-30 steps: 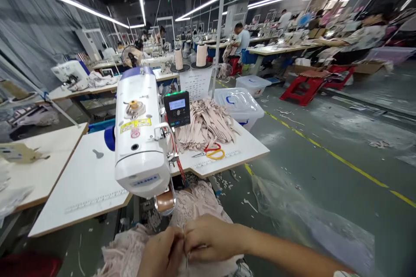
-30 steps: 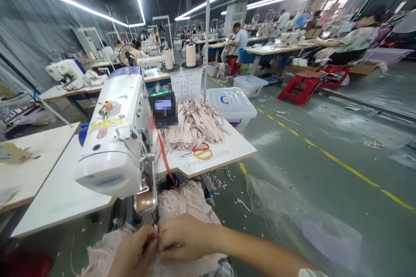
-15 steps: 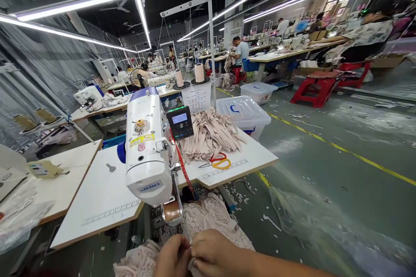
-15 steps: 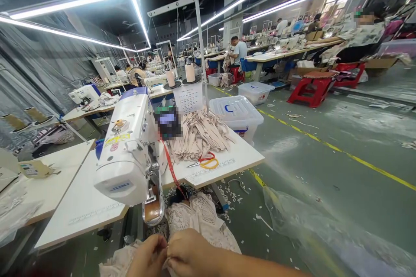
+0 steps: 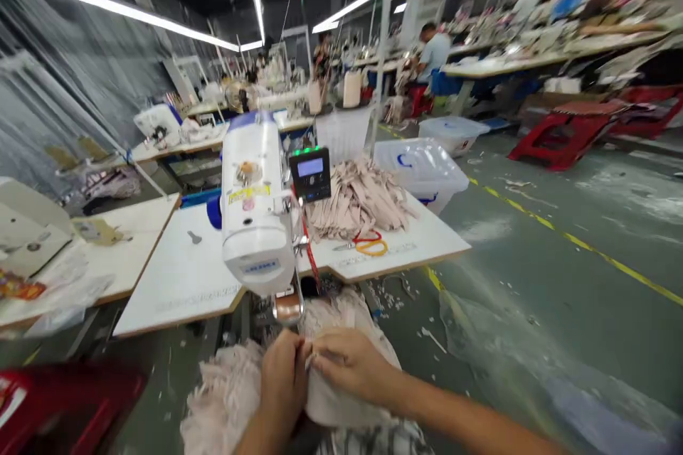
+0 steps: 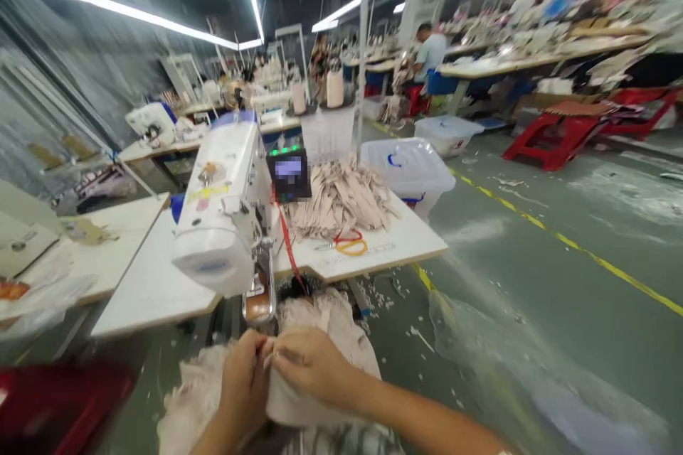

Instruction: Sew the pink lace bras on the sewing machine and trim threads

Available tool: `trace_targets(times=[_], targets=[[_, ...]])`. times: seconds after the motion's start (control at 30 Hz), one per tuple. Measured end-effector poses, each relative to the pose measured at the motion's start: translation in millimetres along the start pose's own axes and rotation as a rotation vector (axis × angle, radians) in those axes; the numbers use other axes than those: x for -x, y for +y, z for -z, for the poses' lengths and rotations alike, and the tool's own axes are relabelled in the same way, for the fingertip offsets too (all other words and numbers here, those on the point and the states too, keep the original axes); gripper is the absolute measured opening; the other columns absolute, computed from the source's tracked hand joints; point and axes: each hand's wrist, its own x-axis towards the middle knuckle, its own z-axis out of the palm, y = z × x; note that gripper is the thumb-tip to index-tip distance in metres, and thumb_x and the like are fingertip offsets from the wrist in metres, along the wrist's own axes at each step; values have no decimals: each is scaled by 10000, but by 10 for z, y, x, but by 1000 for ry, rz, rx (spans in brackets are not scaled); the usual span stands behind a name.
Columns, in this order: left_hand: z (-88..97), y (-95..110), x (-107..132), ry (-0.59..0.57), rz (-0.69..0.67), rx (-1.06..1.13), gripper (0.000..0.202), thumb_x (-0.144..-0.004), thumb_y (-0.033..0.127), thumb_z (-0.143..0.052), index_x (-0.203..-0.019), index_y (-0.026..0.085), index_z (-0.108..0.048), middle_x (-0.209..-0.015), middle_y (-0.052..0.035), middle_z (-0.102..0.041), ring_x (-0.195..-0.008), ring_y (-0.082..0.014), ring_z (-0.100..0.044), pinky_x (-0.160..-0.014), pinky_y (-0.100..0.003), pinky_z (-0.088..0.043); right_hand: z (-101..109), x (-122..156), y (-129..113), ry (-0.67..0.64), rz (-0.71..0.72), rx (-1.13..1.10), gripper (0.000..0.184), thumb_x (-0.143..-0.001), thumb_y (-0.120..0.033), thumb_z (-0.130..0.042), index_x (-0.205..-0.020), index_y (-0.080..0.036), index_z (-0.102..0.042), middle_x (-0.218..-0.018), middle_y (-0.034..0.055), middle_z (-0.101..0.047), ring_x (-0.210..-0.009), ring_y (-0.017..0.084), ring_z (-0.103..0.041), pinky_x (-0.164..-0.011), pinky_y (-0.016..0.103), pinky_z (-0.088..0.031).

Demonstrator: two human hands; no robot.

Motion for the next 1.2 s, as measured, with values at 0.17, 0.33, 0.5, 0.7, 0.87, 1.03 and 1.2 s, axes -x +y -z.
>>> trace_targets(times=[0.17, 0.33, 0.5, 0.7, 0.87, 1.03, 1.2], targets=[[-30, -94, -22, -78, 96, 110, 270, -966, 387, -454, -880, 233, -659, -840, -44, -680, -788, -187, -636, -730, -318, -507, 62, -44, -15, 44, -116, -189, 186, -923, -333, -554, -936, -269, -728, -943, 6, -745, -873, 189, -689, -809, 327, -528], [-3, -192, -17, -16, 69, 139, 199, -963, 296, -509, -897, 198, -669, -812, -22, -677, -745, -143, -620, -680, -244, -489, 137, -104, 97, 29, -208, -43, 164, -934, -293, -553, -894, -232, -700, -859, -1, -731, -799, 152, -661, -725, 261, -460], [156, -165, -53, -72, -135, -28, 175, -967, 260, -532, -963, 204, -697, -842, -24, -721, -757, -129, -657, -686, -226, -501, 251, -264, 126, -50, -172, 163, 188, -937, -290, -538, -843, -229, -689, -762, -7, -692, -719, 145, -614, -650, 247, -376], [223, -160, -104, -92, -261, -84, 160, -967, 232, -550, -978, 190, -705, -841, -26, -749, -745, -117, -688, -673, -207, -513, 234, -359, 143, -216, -203, -32, 196, -925, -269, -549, -821, -209, -703, -741, -29, -680, -696, 117, -590, -650, 229, -376], [212, -194, -133, -74, -238, -54, 131, -959, 224, -569, -947, 187, -694, -796, -7, -743, -690, -102, -676, -634, -192, -498, 302, -414, 99, -323, -376, -213, 211, -902, -266, -559, -759, -195, -698, -705, -25, -674, -641, 109, -568, -599, 219, -380], [206, -203, -169, -69, -245, -30, 78, -932, 185, -605, -928, 175, -682, -762, 8, -721, -647, -85, -645, -597, -175, -463, 355, -455, 79, -406, -477, -317, 235, -905, -293, -565, -742, -170, -682, -719, -13, -669, -561, 81, -494, -538, 218, -330], [196, -227, -210, -131, -215, -27, 65, -923, 167, -609, -932, 179, -672, -744, 22, -694, -654, -89, -634, -605, -178, -450, 352, -428, 143, -421, -425, -354, 208, -916, -292, -572, -803, -180, -706, -744, -21, -685, -634, 91, -545, -598, 213, -362]])
